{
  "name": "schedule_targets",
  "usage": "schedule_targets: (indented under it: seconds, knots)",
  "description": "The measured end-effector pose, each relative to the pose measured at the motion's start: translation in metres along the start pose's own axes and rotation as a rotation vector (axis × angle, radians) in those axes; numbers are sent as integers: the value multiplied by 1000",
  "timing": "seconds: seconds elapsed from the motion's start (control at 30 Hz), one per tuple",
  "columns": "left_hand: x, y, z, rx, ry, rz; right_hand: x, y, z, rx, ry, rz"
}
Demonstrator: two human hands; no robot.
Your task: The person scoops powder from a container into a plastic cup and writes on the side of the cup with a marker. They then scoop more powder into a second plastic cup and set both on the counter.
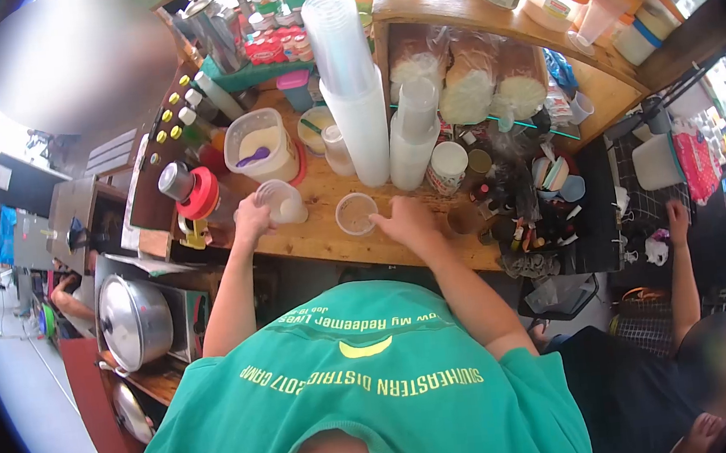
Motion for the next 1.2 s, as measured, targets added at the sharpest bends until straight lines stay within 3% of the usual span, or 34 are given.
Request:
schedule_targets:
  seconds: [0.13,0.2,0.3,0.47,0.53,0.63,0.7,0.73,0.8,0.83,1.0,1.13,1.2]
  knots:
    - [19,2,2,-165,-43,115,12,-3,24,8,-122,-28]
    - [21,-2,14,-237,-81,149,23,14,0,-80,-110,39]
    - [33,8,51,-456,-25,200,37,55,-51,33,-302,9]
    - [79,47,131,-621,-77,334,55,120,-119,34,-442,183]
    - [93,49,158,-615,-301,522,53,131,-133,65,-514,193]
    - [101,55,178,-625,-206,589,39,140,-151,0,-636,267]
    - [111,58,175,-643,-238,602,22,138,-148,-267,-662,232]
    - [115,59,173,-655,-272,609,18,138,-141,-267,-664,228]
    - [119,63,166,-636,-289,611,9,133,-125,-362,-986,104]
    - [118,63,161,-617,-305,611,13,131,-134,-517,-871,160]
    - [109,32,95,-449,-143,572,1,128,-147,-640,-984,68]
    - [87,-52,23,-22,-59,591,0,123,-143,-712,-949,88]
    - [68,-100,-11,187,-294,669,-3,118,-139,-707,-890,53]
Point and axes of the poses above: each hand's wrist, its own y-axis away from the middle knuckle, its own z-axis out of the palm, x = y × z, the point moved 1 cm from there along -y, towards the middle knuckle, and after that the axes turned 3 degrees about x, right-handed, at the moved point
